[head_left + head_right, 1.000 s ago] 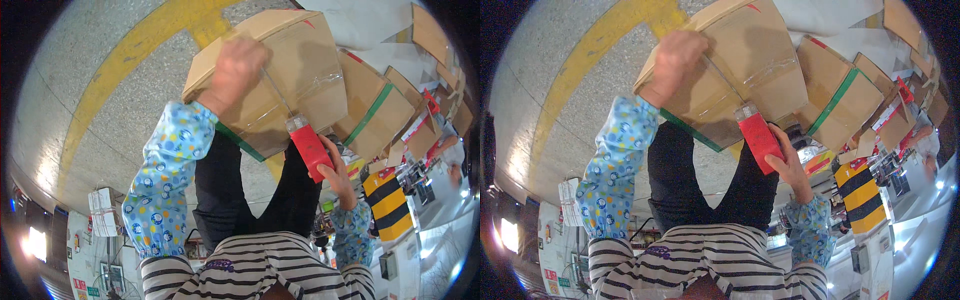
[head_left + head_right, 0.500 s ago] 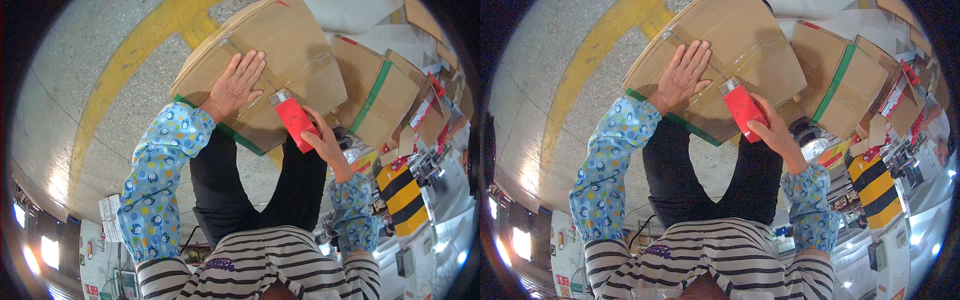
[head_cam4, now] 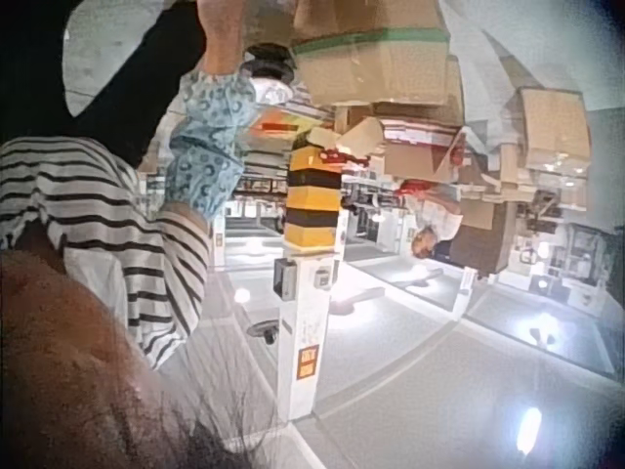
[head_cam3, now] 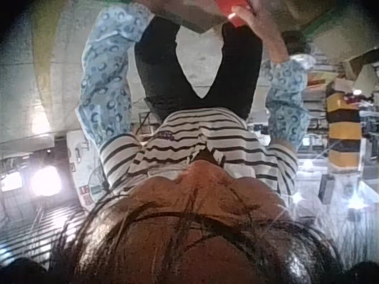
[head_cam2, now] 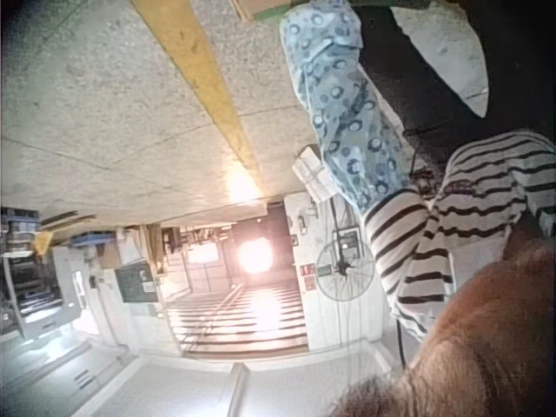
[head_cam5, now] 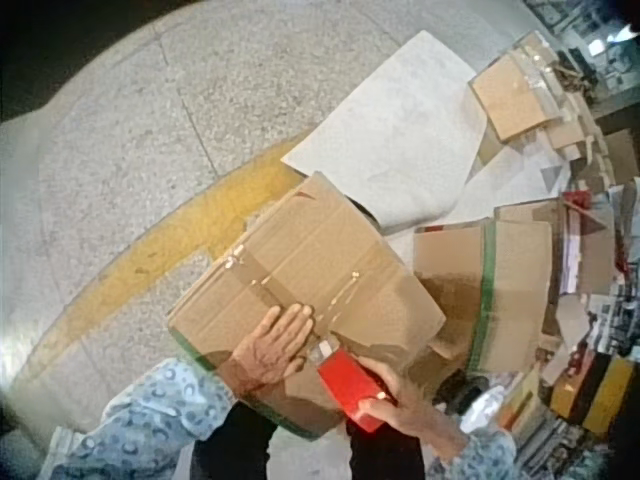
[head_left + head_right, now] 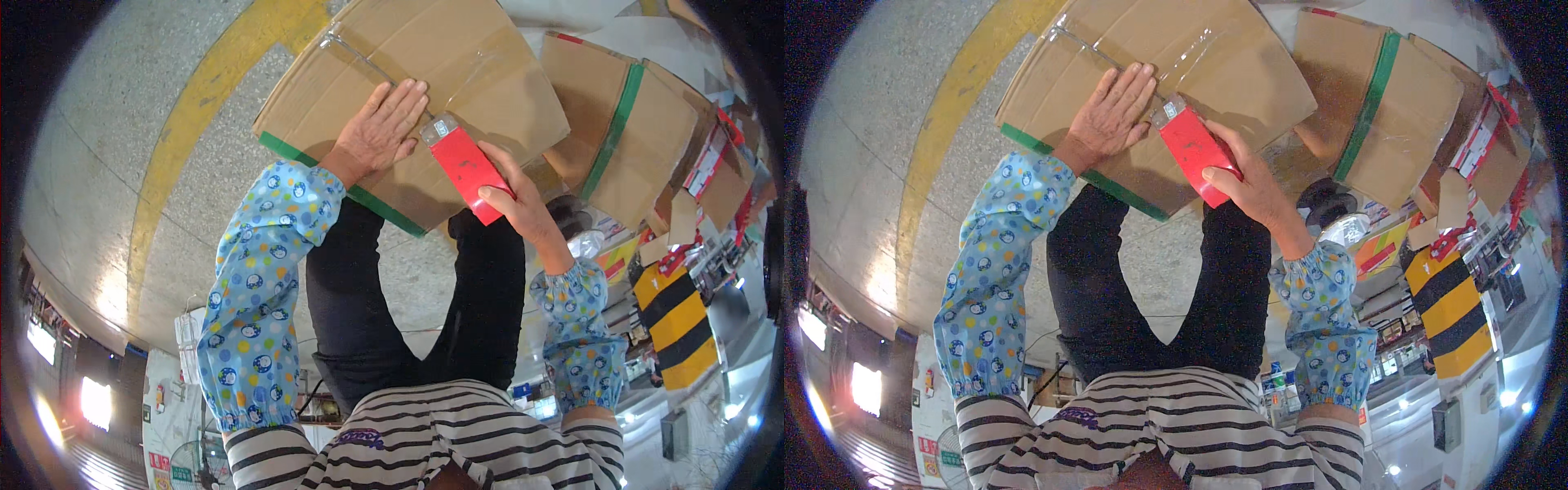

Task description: The person packs red packaged items into cardboard boxes and seals the boxes with packing tape using a tape dispenser.

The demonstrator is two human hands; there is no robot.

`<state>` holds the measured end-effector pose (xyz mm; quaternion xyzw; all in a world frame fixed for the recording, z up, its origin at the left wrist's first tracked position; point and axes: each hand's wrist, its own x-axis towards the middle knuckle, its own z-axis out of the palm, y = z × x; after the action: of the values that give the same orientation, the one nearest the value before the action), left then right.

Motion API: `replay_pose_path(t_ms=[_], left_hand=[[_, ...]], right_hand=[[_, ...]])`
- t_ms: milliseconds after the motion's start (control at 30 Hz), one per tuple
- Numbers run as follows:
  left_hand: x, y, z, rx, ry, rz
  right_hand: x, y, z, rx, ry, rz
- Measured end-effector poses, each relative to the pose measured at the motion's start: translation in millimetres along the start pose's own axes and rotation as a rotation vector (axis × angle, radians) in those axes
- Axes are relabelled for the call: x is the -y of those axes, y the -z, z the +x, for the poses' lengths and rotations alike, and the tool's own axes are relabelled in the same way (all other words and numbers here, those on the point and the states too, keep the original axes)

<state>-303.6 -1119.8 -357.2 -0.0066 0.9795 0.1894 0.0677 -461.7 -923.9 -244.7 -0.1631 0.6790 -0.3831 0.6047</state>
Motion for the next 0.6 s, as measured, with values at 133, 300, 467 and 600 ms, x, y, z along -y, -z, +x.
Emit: replay_pose_path(t_ms=[133, 300, 467, 600], left_hand=[[5.9, -4.4, -5.4, 0.013, 0.016, 0.076], [27.0, -12.7, -14.7, 0.008, 0.033, 0.107], [38.6, -16.5, -21.3, -0.006, -0.018, 0.140], [50.7, -20.8, -29.8, 0.033, 0.049, 0.159]], right_hand=[[-7.7, -0.1, -6.3, 0.019, -0.003, 0.002], [-30.8, 6.1, -21.8, 0.047, 0.010, 0.061], [-64.3, 14.3, -41.1, 0.074, -0.026, 0.044], [-85.0, 17.3, -55.3, 0.060, -0.061, 0.073]])
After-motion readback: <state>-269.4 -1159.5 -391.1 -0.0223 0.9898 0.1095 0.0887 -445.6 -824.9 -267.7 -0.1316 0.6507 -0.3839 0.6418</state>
